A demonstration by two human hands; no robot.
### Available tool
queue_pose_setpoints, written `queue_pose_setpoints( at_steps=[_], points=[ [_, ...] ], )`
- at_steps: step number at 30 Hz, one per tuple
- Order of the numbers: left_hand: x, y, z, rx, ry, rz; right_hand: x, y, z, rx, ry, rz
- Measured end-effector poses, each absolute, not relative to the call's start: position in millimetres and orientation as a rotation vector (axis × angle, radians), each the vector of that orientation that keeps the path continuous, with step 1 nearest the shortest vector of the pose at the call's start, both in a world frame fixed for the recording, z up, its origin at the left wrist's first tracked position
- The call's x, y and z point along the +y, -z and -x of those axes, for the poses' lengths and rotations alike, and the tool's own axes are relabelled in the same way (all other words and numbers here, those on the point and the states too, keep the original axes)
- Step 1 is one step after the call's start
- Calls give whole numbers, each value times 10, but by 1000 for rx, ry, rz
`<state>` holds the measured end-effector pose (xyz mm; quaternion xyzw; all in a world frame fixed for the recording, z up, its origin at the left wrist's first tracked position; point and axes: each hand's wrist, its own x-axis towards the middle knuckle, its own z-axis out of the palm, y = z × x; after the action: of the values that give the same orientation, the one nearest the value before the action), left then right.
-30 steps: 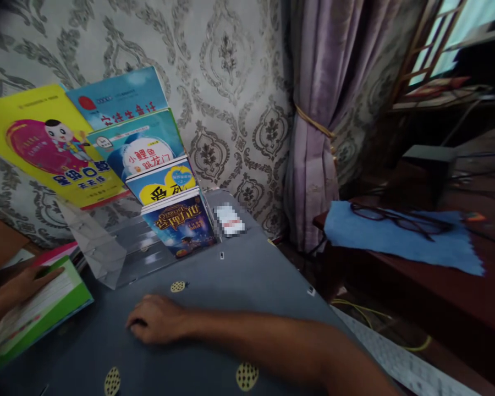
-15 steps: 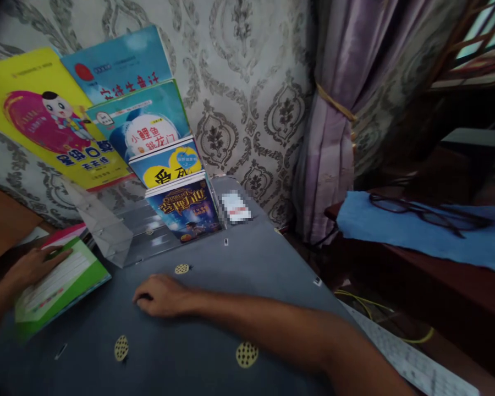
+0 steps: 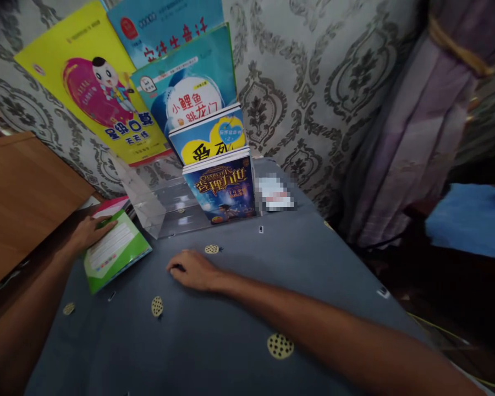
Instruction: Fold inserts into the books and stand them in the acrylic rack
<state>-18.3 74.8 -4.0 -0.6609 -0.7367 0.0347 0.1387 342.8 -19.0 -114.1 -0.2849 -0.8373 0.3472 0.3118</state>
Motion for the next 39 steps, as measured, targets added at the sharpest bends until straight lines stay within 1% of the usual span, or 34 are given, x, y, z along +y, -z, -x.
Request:
queue_pose_setpoints(
  at_steps=[6, 10, 14, 19, 21, 26, 32, 39],
  points=[
    [487, 183, 7, -2168, 1, 1863, -188, 1111, -3434, -2215, -968, 766],
    [183, 594, -235, -2153, -12, 1979, -190, 1103, -3423, -2212, -961, 749],
    [-27, 950, -442, -2242, 153, 2052, -199, 1099, -3420, -2208, -956, 746],
    [-114, 961, -570, -2436, 178, 1869, -205, 1113, -3419, -2214, -935, 738],
    [-158, 933, -618, -2435, 173, 1858, -201, 1130, -3417, -2220, -916, 728],
    [-388, 949, -760, -2276, 136, 1947, -180, 1175, -3406, -2192, -898, 729],
    [-673, 1000, -986, -1941, 200, 2307, -181, 1217, -3418, -2160, -789, 746],
    [-581, 987, -1450, -1515, 188, 2710, -215, 1270, -3680, -2110, -624, 849]
  ],
)
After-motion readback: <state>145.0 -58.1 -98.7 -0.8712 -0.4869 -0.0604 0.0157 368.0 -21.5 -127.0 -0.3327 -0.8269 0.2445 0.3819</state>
